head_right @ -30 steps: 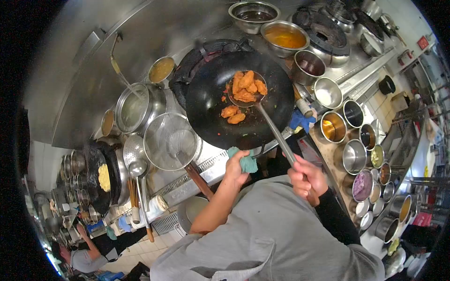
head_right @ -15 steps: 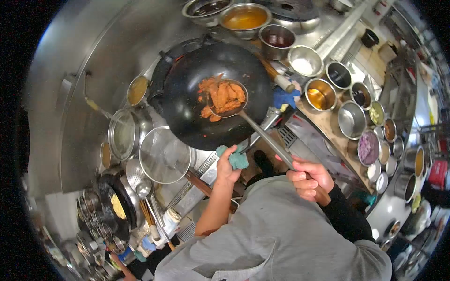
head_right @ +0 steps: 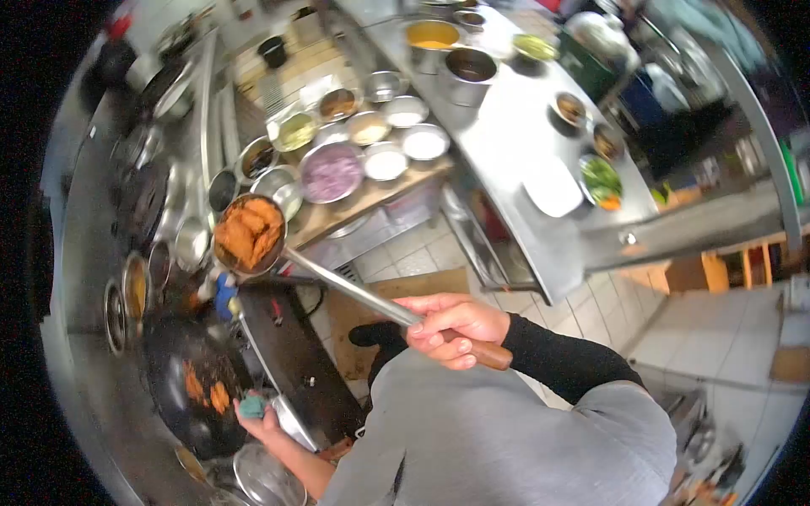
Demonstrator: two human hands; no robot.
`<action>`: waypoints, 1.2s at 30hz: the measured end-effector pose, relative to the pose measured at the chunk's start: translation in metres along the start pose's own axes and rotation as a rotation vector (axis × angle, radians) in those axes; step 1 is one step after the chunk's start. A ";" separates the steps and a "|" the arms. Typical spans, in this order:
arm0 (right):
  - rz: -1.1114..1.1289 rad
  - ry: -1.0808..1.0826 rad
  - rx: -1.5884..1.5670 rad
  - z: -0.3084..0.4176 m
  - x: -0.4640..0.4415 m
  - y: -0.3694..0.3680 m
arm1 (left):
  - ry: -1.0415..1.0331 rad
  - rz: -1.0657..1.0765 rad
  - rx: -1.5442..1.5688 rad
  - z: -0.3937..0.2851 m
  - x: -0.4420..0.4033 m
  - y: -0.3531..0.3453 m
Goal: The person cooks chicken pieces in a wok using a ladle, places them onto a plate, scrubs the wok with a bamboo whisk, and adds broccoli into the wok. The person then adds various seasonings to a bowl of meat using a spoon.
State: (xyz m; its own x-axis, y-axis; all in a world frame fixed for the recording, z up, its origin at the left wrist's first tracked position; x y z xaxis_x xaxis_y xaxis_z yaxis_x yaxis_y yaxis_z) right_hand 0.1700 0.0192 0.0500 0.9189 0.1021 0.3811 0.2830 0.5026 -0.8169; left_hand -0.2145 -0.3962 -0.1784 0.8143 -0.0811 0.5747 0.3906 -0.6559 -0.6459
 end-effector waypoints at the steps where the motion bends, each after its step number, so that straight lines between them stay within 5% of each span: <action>1: -0.062 0.074 -0.004 -0.008 0.030 0.019 | -0.014 0.050 0.024 0.001 -0.015 0.010; 10: -0.765 0.477 0.037 -0.063 0.253 0.071 | 0.068 -0.114 0.173 0.000 -0.068 -0.008; 11: -0.822 0.500 0.071 -0.069 0.261 0.075 | 0.107 0.013 0.173 -0.001 -0.080 -0.003; 13: -0.942 0.541 0.140 -0.078 0.266 0.093 | 0.189 0.262 0.173 0.005 -0.085 -0.009; 14: -0.986 0.547 0.131 -0.080 0.267 0.102 | 0.060 -0.059 0.177 0.007 -0.078 -0.016; 27: -1.233 0.398 0.416 -0.077 0.257 0.125 | 0.066 0.103 0.170 -0.017 -0.080 -0.002; 36: -1.683 0.289 1.083 -0.108 0.231 0.143 | 0.138 0.067 0.102 -0.012 -0.075 0.003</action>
State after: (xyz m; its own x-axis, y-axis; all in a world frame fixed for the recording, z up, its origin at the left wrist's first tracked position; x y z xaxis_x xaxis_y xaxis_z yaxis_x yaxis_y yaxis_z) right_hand 0.4522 0.0225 -0.0259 0.0085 -0.9835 0.1805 0.5886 0.1508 0.7942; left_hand -0.2797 -0.4010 -0.2173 0.7761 -0.2291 0.5875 0.3844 -0.5667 -0.7288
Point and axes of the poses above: each hand's wrist, its own x-axis away from the middle knuckle, its own y-axis out of the back of the hand, z = x × y, the point moved 2 cm from there along -x, towards the middle knuckle, and after that the axes turned 14 degrees about x, right-handed, at the moved point
